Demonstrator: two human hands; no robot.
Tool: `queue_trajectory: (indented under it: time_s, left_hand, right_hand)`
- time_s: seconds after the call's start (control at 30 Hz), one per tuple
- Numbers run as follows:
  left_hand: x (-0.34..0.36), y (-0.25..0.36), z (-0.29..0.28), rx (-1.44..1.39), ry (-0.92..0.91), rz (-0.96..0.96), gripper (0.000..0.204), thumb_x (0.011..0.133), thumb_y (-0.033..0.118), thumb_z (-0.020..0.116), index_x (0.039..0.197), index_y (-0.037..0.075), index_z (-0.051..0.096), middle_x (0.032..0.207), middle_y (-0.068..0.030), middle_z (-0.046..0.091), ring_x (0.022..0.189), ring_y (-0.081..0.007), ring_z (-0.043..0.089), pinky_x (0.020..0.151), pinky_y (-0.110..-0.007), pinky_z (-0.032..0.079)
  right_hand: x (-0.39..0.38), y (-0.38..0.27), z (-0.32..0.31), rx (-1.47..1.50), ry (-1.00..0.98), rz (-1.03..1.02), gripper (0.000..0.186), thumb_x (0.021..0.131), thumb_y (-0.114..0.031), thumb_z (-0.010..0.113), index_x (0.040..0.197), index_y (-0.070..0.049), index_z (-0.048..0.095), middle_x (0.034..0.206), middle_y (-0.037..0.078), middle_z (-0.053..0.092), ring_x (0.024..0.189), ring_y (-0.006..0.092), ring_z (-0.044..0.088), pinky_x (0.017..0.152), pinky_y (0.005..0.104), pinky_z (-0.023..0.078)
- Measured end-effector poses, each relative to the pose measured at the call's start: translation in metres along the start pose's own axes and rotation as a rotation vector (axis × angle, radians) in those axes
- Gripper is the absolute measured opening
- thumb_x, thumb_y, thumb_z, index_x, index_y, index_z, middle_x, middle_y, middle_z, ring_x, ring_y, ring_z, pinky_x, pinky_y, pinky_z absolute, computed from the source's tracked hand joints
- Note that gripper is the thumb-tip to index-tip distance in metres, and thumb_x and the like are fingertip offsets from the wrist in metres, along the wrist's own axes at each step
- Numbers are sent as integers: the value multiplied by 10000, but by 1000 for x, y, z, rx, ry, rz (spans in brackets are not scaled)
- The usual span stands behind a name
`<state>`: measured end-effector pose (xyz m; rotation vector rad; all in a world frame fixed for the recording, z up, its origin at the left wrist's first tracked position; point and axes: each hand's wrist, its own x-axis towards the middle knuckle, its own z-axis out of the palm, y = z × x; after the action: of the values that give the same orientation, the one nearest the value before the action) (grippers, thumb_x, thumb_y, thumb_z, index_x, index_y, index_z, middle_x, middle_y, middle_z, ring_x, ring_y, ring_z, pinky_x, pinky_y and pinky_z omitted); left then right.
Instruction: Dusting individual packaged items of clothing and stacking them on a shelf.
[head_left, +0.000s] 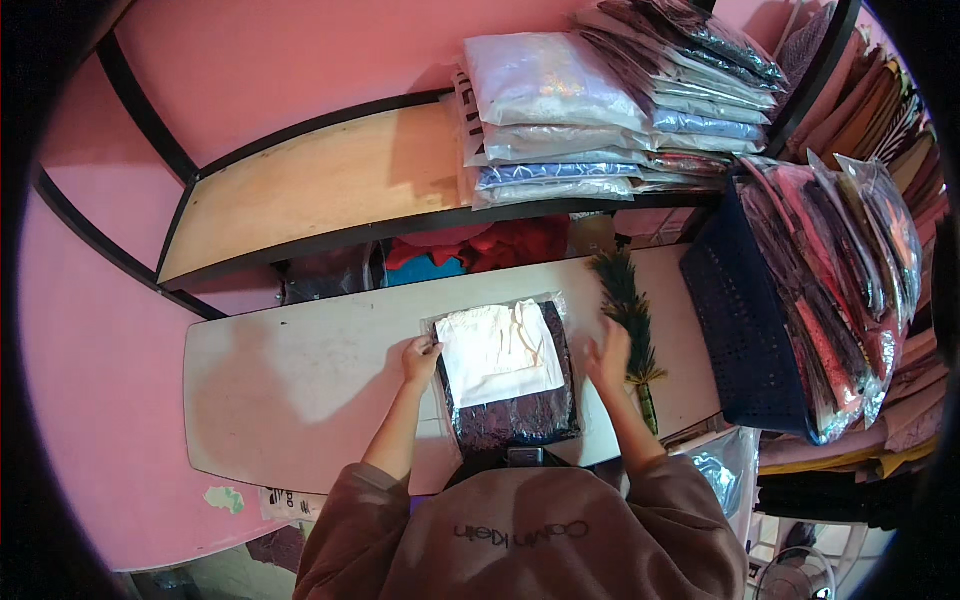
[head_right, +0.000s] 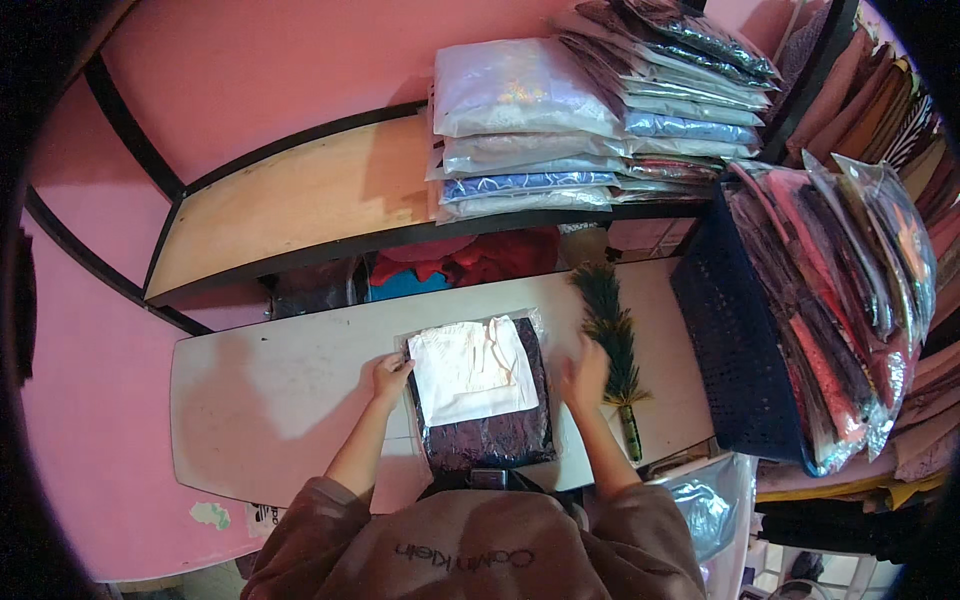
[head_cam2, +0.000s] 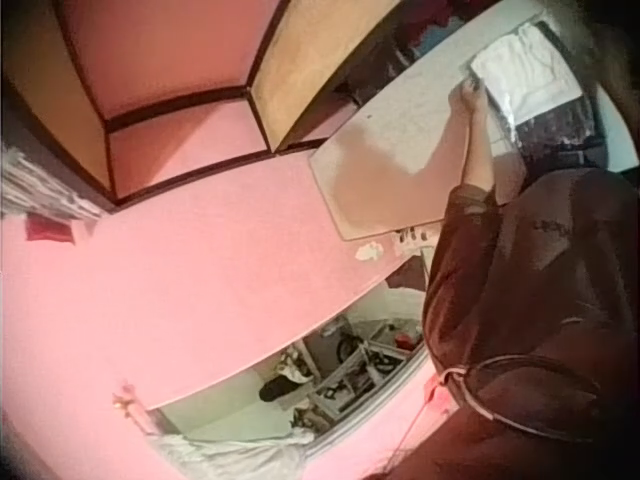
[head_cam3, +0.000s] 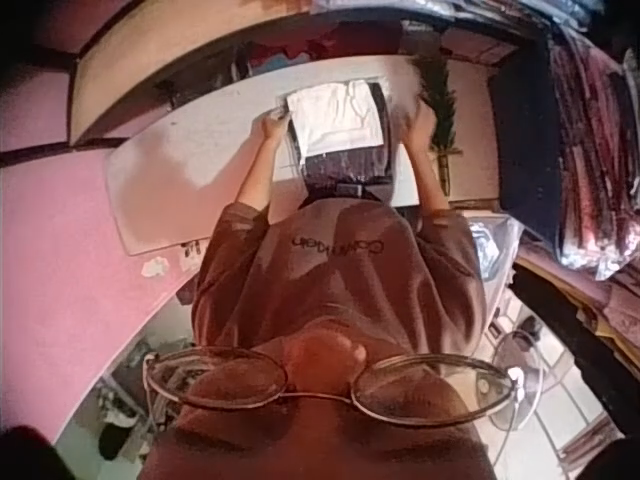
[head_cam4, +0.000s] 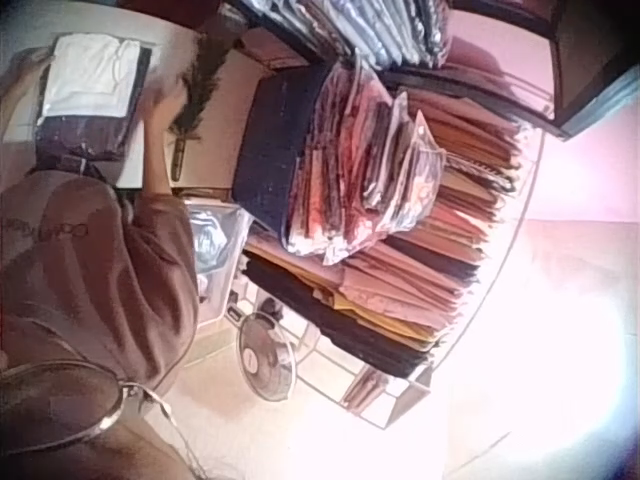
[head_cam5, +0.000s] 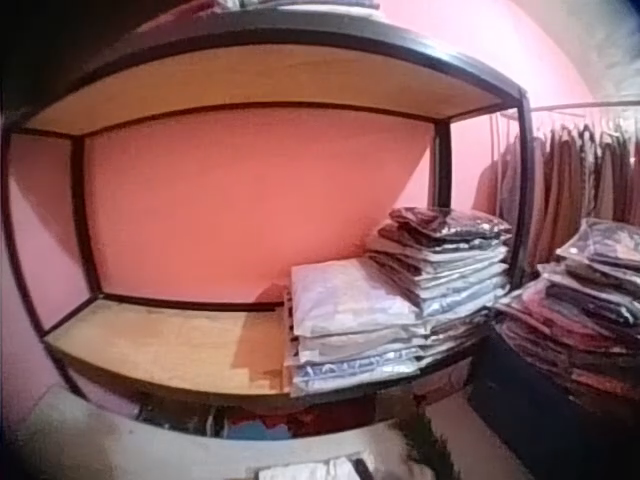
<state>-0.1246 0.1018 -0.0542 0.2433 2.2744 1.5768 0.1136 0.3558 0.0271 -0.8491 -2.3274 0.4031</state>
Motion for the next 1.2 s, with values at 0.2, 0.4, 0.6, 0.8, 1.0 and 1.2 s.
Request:
queue_trajectory:
  time_s: [0.2,0.4,0.6,0.8,1.0,1.2]
  left_hand:
    - [-4,3,3,-71,-27,-144,321,666,93,701,929,-48,582,823,-94,629,716,-143,593,671,-241,462]
    - [3,-6,5,-155,-17,-65,285,686,73,682,912,-67,578,840,-100,625,723,-141,590,672,-235,460]
    - [-4,6,11,-107,127,-1,249,707,60,665,922,-43,593,828,-67,620,721,-119,572,647,-220,447]
    - [1,-8,11,-168,-1,-12,228,709,50,661,911,-31,596,797,-54,619,672,-120,569,627,-207,442]
    - [17,-31,11,19,-33,2,201,710,57,661,877,-29,590,733,-34,605,587,-101,540,513,-190,413]
    - [15,-34,14,-135,-12,13,306,715,76,663,970,-54,555,782,-53,608,589,-96,538,500,-184,405]
  right_hand:
    - [-92,58,-53,-499,-18,438,431,754,-220,538,1105,-8,406,1018,178,483,983,365,445,796,451,367]
    - [-99,31,-45,-92,-135,393,262,835,-244,458,1016,-54,462,802,231,543,700,409,530,599,465,427]
    - [-140,-37,-58,-127,-824,84,275,854,-331,410,937,-69,427,710,190,575,633,366,568,572,452,455]
    - [-150,3,-75,-233,-496,537,288,868,-343,370,931,-62,395,684,227,567,629,406,559,547,488,444]
    - [-149,-39,-84,-60,-779,197,315,866,-362,365,982,-71,393,788,218,572,722,394,564,623,464,450]
    - [-154,-8,-64,-247,-553,443,306,872,-355,356,942,-62,406,653,193,567,627,372,568,584,469,455]
